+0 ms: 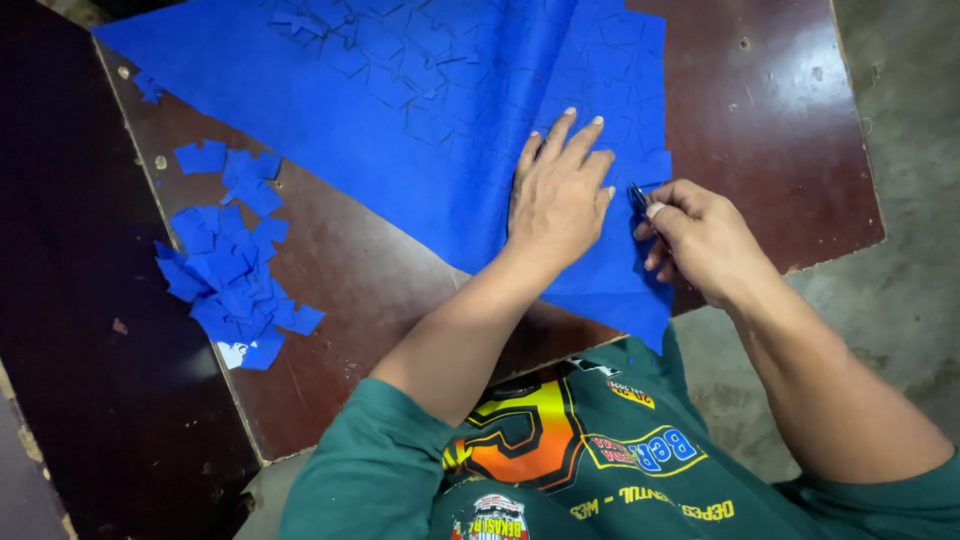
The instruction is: The person uses a small knife to cut small, irregular shapes from a large sheet of blue foam material. The cut pieces are discarded onto the table to the left, and the person periodically repositions the foam sheet to continue cutting along the marked lines.
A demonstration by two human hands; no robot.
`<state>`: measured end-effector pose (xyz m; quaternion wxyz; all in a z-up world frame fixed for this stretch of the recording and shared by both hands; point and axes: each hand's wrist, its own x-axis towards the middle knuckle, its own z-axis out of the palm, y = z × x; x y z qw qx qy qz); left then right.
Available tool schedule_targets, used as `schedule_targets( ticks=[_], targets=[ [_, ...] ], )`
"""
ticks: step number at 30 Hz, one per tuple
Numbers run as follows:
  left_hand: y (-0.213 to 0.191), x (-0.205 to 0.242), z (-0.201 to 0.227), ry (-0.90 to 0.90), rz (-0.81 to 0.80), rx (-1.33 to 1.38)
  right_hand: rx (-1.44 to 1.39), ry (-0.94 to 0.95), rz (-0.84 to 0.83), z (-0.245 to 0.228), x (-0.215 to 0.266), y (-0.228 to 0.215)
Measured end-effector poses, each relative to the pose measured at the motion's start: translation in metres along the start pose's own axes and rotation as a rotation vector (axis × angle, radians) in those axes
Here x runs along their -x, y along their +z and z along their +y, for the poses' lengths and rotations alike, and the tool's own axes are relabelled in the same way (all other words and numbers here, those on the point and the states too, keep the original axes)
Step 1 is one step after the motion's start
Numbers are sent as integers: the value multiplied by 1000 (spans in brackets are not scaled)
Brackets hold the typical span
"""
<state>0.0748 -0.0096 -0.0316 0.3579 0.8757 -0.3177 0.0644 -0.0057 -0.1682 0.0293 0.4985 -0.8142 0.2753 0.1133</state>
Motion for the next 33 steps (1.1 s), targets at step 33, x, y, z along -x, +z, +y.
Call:
schedule_targets(
  ticks=[33],
  targets=[
    [2,0,-4,-11,15,27,146,241,13,-31,6,2]
  ],
)
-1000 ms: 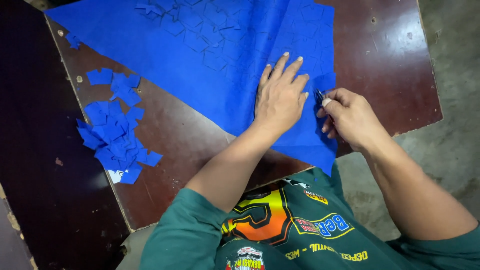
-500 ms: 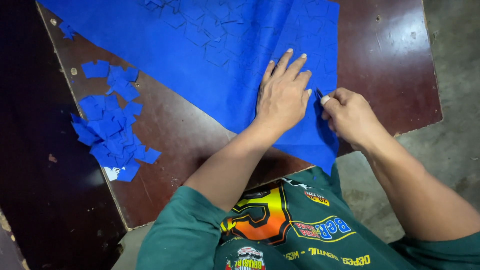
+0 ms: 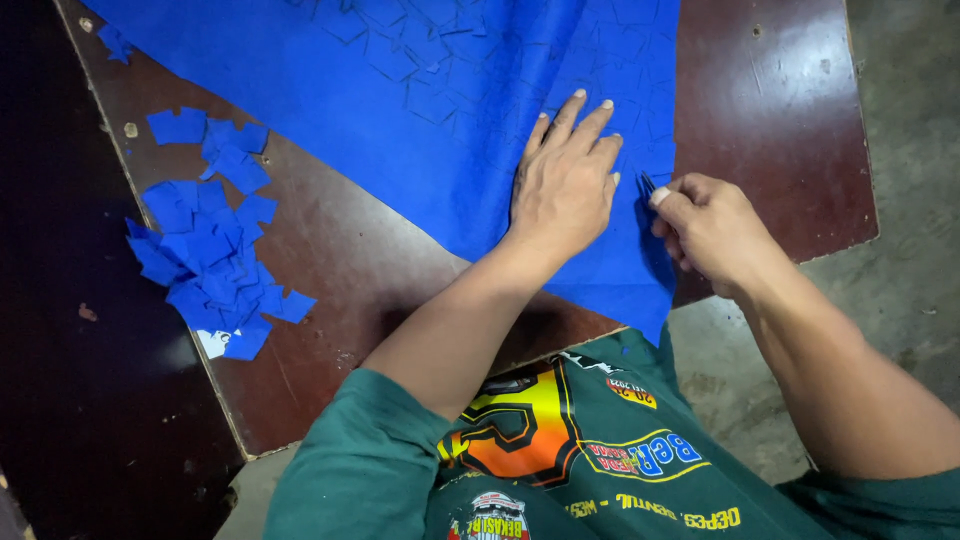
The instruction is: The person uses a small knife to cut small, irregular shapes from a large sheet of blue foam material. The cut pieces are discarded onto the table to the left, and the person periodically repositions the foam sheet to continue cutting along the marked lines.
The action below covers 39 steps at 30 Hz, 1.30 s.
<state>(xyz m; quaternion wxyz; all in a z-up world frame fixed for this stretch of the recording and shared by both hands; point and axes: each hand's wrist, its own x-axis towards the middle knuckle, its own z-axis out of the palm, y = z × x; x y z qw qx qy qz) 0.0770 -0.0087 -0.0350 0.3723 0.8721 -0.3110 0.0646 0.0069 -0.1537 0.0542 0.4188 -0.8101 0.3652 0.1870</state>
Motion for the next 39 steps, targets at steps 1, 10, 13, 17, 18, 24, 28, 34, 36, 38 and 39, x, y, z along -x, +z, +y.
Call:
schedule_targets(
  ticks=[1,10,13,17,18,24,28,34,36,38,39],
  targets=[
    [0,0,1,-1,-1,0,0,1,-1,-2,1,0],
    [0,0,-1,5,7,-1,201,-2,48,-3,3,-13],
    [-1,0,0,9,-1,12,301,-4,65,-12,7,-16],
    [-1,-1,-1,5,4,17,292,-2,39,-17,1,-12],
    [0,0,-1,4,3,21,299,-26,28,-15,-2,-12],
    [-2,0,0,10,0,13,631,-20,113,-14,7,-23],
    [-1,0,-2,22,26,3,342,-35,188,0,-5,-16],
    [2,0,1,30,31,-27,278,-466,387,16,-35,4],
    [1,0,3,51,35,-125,217,-489,337,9,-33,12],
    [7,1,3,65,47,-146,179,-566,347,13,-31,9],
    [10,1,3,80,54,-161,142,-637,360,14,-30,8]
  ],
)
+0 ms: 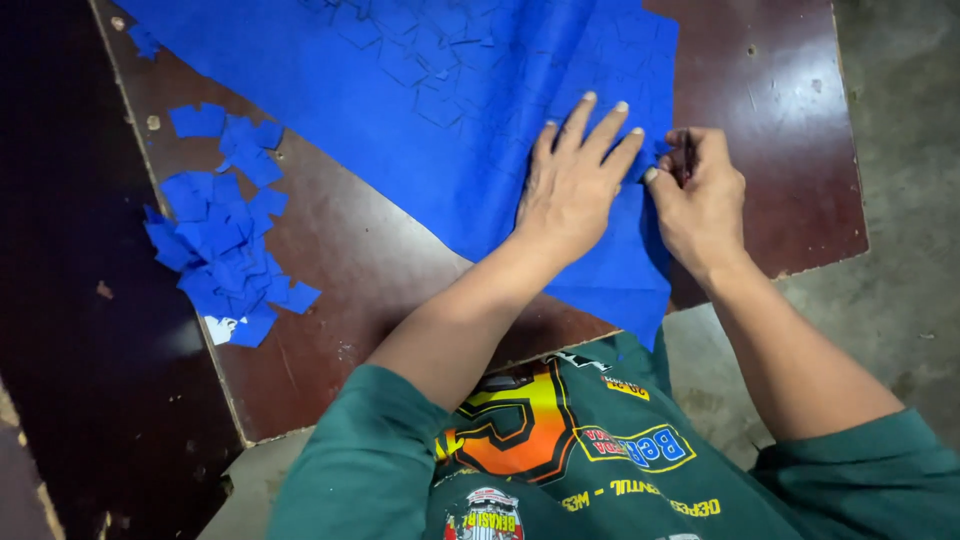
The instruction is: The person uses a small knife to cut small, irregular shapes from a large sheet of blue foam material. The cut pieces are discarded onto the table to the left, and the person periodically repositions the foam sheet to continue cutting along the marked lines.
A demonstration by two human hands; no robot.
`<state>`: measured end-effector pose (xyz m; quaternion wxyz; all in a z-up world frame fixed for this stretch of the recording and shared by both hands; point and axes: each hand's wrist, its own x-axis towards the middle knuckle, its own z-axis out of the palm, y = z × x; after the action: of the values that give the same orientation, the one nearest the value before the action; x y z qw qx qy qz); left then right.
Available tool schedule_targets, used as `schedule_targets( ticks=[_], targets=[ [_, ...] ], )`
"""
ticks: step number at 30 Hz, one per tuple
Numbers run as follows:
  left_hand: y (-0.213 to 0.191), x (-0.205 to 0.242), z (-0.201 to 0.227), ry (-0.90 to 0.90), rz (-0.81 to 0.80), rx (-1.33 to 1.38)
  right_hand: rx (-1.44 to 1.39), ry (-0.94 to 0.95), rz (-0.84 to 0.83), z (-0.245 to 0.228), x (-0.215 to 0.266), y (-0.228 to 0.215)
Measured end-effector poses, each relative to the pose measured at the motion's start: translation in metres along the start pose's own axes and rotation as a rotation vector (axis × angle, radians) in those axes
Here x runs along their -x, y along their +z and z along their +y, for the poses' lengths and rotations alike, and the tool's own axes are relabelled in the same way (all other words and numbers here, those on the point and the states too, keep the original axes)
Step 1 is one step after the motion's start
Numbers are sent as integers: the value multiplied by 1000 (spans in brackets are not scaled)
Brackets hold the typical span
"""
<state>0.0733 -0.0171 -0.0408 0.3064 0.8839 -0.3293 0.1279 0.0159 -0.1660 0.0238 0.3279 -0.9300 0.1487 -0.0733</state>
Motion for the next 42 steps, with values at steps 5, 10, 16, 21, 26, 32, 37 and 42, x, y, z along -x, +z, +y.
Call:
schedule_targets(
  ticks=[5,10,16,21,26,32,37,42],
  targets=[
    [3,-2,-2,-29,-148,84,-13,-187,29,25,1,4],
    [4,-16,6,-142,-170,129,101,-322,34,46,-4,5],
    [3,-17,2,-66,50,102,-44,-207,86,43,2,6],
    [-18,-30,10,-95,-132,196,60,-413,158,56,1,13],
    [15,-66,-10,-178,-467,270,203,-563,218,75,-7,21],
    [3,-69,-11,-140,-521,306,288,-691,251,80,-7,23],
    [3,-69,-10,-201,-530,340,317,-708,243,75,-3,22],
    [8,-63,-12,-161,-449,383,28,-438,257,51,13,14]
  ],
)
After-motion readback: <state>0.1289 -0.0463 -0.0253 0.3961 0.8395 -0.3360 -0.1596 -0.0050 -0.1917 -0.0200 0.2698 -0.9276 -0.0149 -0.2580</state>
